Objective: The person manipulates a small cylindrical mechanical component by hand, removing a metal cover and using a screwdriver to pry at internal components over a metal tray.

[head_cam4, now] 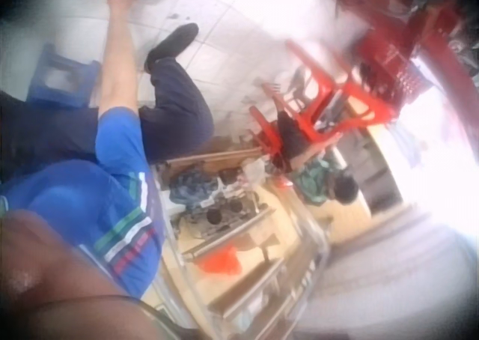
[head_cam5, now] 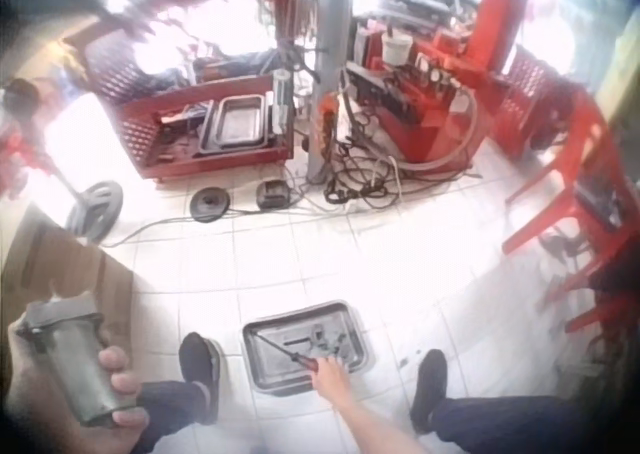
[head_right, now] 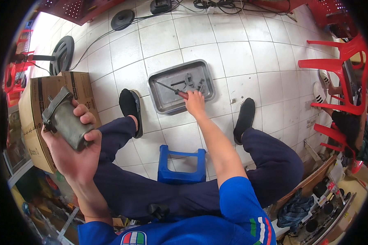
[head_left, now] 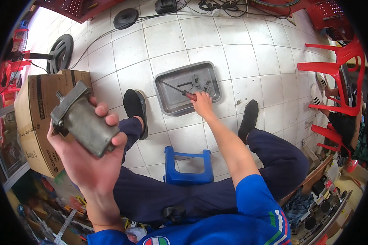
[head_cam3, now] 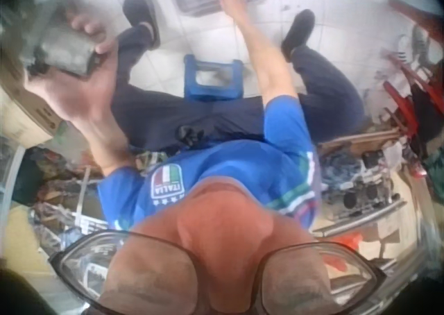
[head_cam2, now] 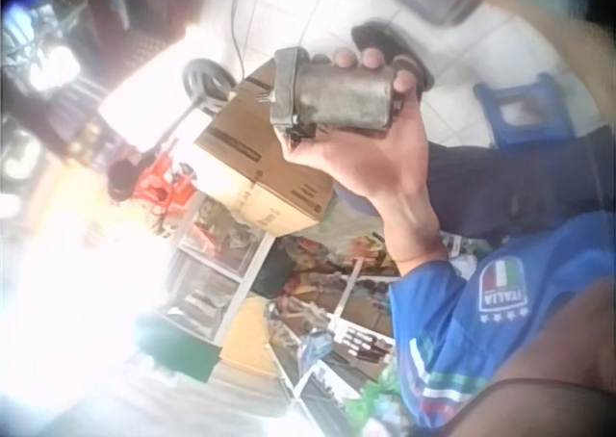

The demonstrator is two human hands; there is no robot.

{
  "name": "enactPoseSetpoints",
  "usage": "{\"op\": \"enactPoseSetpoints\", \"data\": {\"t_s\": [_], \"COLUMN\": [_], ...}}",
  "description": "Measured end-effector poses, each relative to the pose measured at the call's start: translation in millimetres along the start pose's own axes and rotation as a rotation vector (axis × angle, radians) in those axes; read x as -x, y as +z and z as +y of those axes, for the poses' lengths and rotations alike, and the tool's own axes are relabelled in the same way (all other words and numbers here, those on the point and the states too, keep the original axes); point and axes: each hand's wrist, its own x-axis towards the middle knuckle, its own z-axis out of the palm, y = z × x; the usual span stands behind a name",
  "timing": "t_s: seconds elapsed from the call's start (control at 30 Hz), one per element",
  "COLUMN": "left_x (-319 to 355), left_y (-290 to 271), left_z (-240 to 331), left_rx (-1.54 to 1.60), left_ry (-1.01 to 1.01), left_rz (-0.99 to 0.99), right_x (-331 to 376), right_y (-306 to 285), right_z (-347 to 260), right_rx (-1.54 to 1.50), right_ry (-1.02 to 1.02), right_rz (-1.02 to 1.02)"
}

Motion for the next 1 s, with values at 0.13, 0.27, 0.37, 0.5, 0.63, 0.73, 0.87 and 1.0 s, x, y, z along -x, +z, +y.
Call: {"op": "enactPoseSetpoints", "data": {"t_s": [0.13,0.27,0.37,0.5,0.63,0.73,0.87,1.0], "left_x": [-1.3,-2.6,-3.2,-2.7,0.6,-0.9,3.2,7.1], "left_y": [0.8,1.0,-1.2,-4.5,-5.1,7.1,8.0,25.8], "left_z": [-4.5,-5.0,-3.5,-2.8,-2.2,-3.9,-1.3,-10.8], "left_rx": [-0.008,-0.003,-0.008,0.002,-0.001,-0.032,-0.112,-0.170], "left_ry": [-0.001,-0.003,0.002,0.010,0.021,0.035,0.052,0.094], "left_rz": [-0.013,0.004,0.008,0.023,0.062,0.119,0.110,0.232], "right_x": [-18.3,-32.9,-43.3,-53.5,-54.9,-52.8,-44.4,-45.8], "right_y": [-12.5,-7.9,-2.2,-6.8,-7.3,-7.8,-45.5,-102.4], "right_z": [-7.1,-12.8,-16.1,-11.3,-7.8,-1.7,-15.3,-22.7], "right_rx": [-0.031,0.013,-0.038,0.031,0.093,0.040,0.016,0.070], "right_ry": [0.096,0.059,0.045,-0.017,-0.125,-0.145,-0.180,-0.243], "right_rz": [-0.084,0.022,0.047,-0.048,-0.071,-0.003,-0.033,0.011]}}
